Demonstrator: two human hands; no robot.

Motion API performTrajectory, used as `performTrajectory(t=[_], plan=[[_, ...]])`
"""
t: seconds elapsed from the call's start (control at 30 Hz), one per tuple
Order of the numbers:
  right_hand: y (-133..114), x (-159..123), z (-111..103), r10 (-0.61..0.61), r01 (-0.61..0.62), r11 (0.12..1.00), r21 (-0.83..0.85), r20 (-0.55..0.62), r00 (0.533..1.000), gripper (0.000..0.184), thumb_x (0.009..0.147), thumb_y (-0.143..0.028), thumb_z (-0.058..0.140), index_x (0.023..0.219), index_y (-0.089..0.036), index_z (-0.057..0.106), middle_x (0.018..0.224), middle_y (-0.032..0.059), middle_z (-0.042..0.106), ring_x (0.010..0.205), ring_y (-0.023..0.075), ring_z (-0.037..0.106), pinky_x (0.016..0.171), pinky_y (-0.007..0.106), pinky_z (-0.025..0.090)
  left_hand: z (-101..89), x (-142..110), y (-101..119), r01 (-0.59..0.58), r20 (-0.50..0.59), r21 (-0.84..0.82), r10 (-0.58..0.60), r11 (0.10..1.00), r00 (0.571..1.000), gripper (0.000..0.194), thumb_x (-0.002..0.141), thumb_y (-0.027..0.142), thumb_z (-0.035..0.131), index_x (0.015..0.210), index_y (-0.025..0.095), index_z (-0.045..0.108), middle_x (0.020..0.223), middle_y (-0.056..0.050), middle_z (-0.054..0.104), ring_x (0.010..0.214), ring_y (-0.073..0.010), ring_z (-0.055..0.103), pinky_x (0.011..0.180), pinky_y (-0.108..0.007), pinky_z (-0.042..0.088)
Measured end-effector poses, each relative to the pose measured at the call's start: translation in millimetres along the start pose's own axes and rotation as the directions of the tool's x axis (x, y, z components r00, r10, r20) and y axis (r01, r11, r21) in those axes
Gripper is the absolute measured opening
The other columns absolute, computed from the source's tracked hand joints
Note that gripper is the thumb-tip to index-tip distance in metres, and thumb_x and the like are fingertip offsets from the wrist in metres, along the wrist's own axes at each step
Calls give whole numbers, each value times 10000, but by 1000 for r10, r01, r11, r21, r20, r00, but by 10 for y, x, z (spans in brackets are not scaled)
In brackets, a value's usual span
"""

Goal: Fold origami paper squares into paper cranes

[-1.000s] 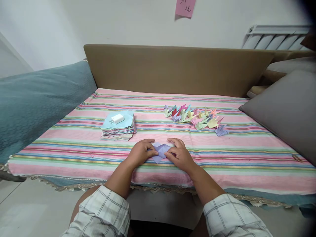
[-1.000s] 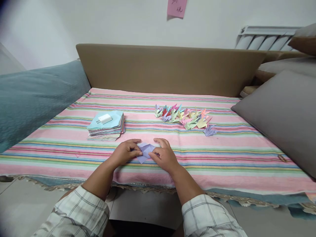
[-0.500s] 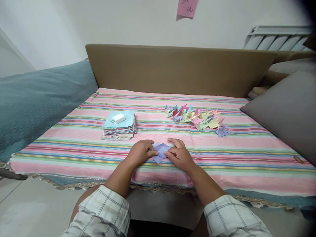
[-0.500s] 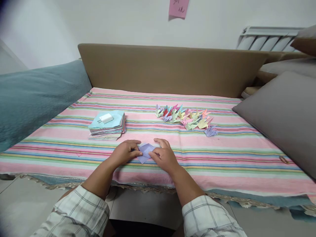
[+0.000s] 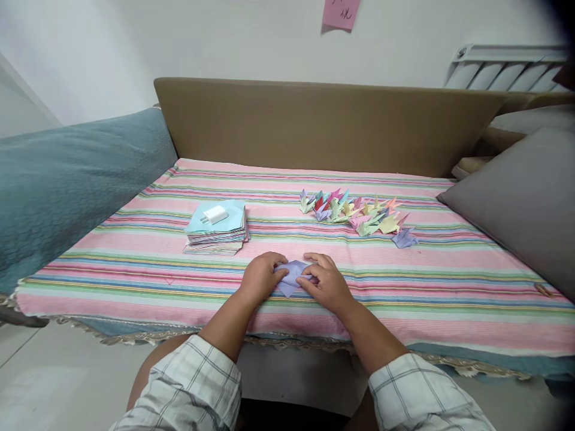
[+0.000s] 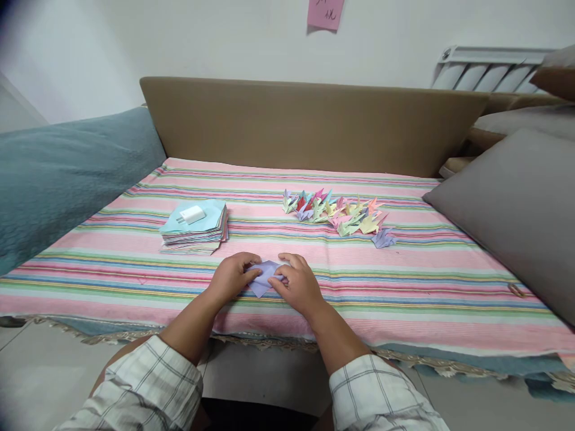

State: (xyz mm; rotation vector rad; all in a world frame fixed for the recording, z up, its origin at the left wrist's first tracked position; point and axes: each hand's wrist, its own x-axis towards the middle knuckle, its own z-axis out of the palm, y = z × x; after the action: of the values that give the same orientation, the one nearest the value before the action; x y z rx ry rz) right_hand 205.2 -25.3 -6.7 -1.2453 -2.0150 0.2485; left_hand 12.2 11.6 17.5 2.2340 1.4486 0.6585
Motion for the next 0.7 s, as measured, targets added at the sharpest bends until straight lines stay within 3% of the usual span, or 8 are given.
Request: performTrajectory(t=[0.27, 0.37, 0.47, 0.6, 0.7], plan=[[-25, -3, -3, 5, -5, 1000, 25, 0, 1000, 108, 805, -318, 601, 823, -222, 647, 1057, 94, 605, 1012, 250, 534, 879, 419, 471, -17, 5, -1, -37, 11, 88, 36, 995, 999, 35, 735, 187, 623, 749, 206, 648, 870, -20, 681, 827, -191, 612, 715, -284, 453], [-12, -6, -3, -5, 5, 1000, 18, 6, 1000, 129, 821, -326, 581, 830, -213, 643, 1061, 96, 602, 1010, 247, 531, 871, 410, 466, -43, 3, -21, -75, 42, 130, 70, 989, 997, 76, 756, 178, 584, 758, 206, 654, 854, -23, 679, 826, -194, 612, 725, -288, 458], [1, -5, -3, -16, 16, 1000, 6, 10, 1000, 138, 835, -321, 563, 827, -205, 638, 1070, 98, 598, 1013, 245, 528, 868, 404, 453, -71, -7, -31, -100, 76, 101, 93, 990, 993, 191, 791, 156, 515, 883, 209, 674, 961, -31, 690, 920, -201, 615, 822, -303, 461], [7, -8, 2, -18, 18, 1000, 3, 4, 1000, 115, 829, -304, 570, 808, -210, 633, 1060, 88, 602, 1007, 241, 530, 868, 400, 445, -86, -52, 5, -89, -4, -7, 89, 996, 996, 311, 836, 219, 481, 1122, 192, 601, 1156, -70, 635, 1015, -204, 599, 905, -336, 457], [10, -15, 11, -20, 20, 1000, 6, -1, 1000, 102, 825, -294, 572, 790, -217, 628, 1058, 85, 602, 1017, 241, 526, 873, 401, 444, -58, -92, 39, -202, 22, -30, 203, 979, 979, 246, 800, 335, 593, 1000, 203, 649, 1267, -91, 562, 1164, -231, 519, 987, -362, 411]])
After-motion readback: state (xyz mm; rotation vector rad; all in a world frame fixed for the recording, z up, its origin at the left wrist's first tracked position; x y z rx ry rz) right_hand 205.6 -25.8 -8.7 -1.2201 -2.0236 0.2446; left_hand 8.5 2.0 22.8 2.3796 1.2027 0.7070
